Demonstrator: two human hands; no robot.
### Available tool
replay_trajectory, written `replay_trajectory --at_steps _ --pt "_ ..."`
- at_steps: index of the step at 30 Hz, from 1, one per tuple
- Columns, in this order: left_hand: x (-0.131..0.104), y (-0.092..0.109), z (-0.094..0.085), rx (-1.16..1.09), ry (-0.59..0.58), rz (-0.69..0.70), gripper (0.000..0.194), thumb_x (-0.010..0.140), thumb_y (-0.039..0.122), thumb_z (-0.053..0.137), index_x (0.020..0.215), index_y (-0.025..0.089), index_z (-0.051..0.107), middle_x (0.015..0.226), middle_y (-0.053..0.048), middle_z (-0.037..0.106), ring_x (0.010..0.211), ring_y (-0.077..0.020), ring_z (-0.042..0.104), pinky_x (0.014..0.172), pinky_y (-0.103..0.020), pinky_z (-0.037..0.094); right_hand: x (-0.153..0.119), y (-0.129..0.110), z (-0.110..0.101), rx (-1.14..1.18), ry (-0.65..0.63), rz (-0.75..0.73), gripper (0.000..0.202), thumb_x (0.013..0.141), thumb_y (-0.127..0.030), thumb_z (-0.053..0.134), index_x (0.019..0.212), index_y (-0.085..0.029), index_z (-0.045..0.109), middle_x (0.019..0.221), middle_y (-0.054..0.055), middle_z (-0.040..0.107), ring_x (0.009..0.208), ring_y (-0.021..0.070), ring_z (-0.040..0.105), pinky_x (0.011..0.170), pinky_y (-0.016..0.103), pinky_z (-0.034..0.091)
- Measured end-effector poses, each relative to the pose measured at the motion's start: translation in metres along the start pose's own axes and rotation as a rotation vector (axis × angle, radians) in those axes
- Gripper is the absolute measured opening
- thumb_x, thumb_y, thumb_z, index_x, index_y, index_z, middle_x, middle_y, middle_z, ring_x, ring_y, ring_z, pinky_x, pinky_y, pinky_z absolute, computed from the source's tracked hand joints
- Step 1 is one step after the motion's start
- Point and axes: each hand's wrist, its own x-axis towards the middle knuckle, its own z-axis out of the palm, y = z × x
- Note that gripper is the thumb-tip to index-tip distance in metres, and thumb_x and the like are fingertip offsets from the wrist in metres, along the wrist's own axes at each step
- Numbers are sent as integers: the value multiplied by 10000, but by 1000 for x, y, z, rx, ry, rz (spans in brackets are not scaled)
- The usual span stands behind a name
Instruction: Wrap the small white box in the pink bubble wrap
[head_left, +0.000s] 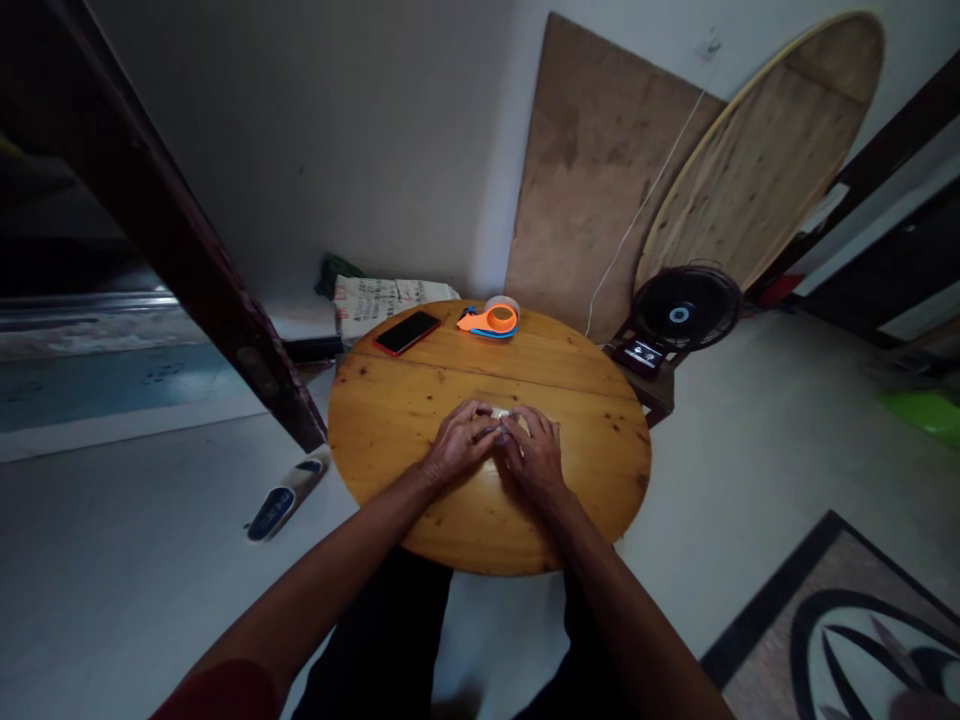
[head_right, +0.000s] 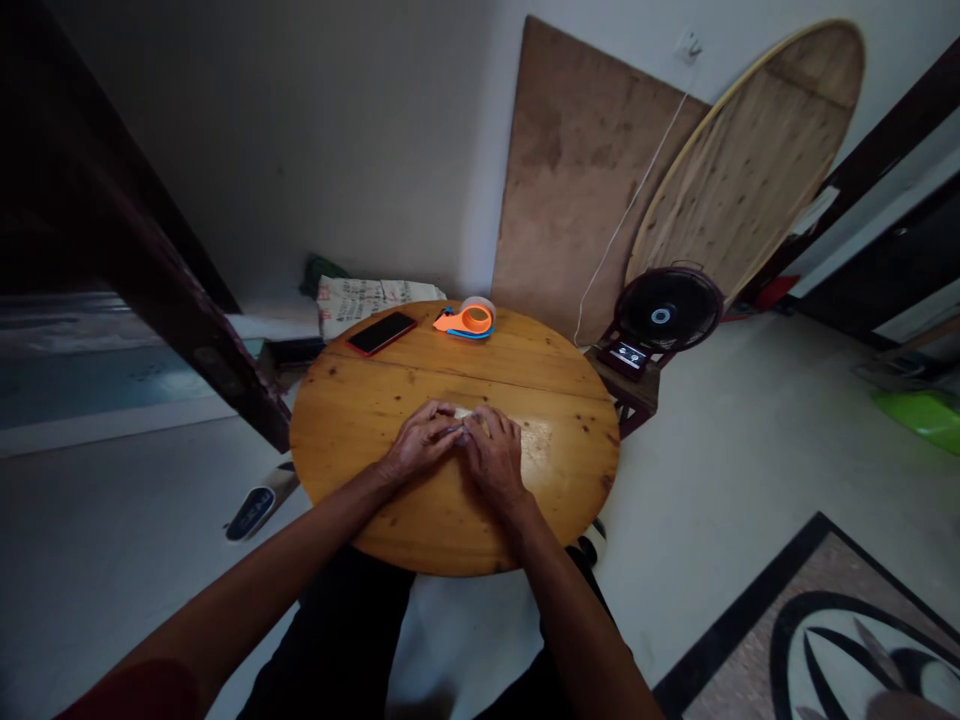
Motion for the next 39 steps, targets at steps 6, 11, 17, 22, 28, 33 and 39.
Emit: replay_trajectory --at_steps 6,11,17,22,28,33,39 --pt "-1 2 -1 11 -9 5 205 897 270 559 1010 232 725 1059 -63 576 1004 -172 577 885 -312 509 -1 -1 0 -24 48 6 242 953 -280 475 1112 -211 646 1233 127 600 1124 252 528 883 391 397" --pt "-1 3 -1 45 -6 18 201 904 269 550 986 223 727 1045 -64 577 989 -168 571 868 -301 504 -4 0 2 -10 54 17 239 953 -282 472 1099 -202 643 1266 133 580 1125 251 522 906 393 396" --pt "-1 6 -1 52 -26 19 195 901 267 552 979 225 726 1018 -61 588 965 -165 565 855 -289 496 -3 2 5 19 43 26 216 938 -268 478 1074 -194 630 1286 135 569 1137 256 516 941 406 387" --pt "-1 6 -1 67 -12 35 179 895 259 555 931 227 727 995 -57 580 958 -168 557 855 -293 493 -3 1 3 29 13 59 329 933 -305 483 1220 -167 566 1361 159 513 1193 270 488 973 417 382" --pt "-1 8 -1 68 -7 28 183 892 262 551 955 234 720 1001 -53 570 944 -161 558 835 -284 502 -1 0 2 -8 -24 20 306 954 -277 440 1199 -208 611 1362 148 511 1209 276 478 958 431 389" --pt "-1 6 -3 2 51 -21 190 830 212 571 987 207 678 1088 -73 552 1044 -192 561 933 -330 496 -2 2 3 47 -5 40 262 934 -256 469 1130 -209 637 1333 138 533 1209 273 484 973 444 389" --pt "2 -10 -9 -40 298 -160 347 703 109 549 1035 195 602 1133 -84 531 1122 -227 540 952 -381 495 -3 5 4 194 -66 86 254 918 -242 474 1138 -196 590 1389 144 499 1280 263 459 1019 460 381"
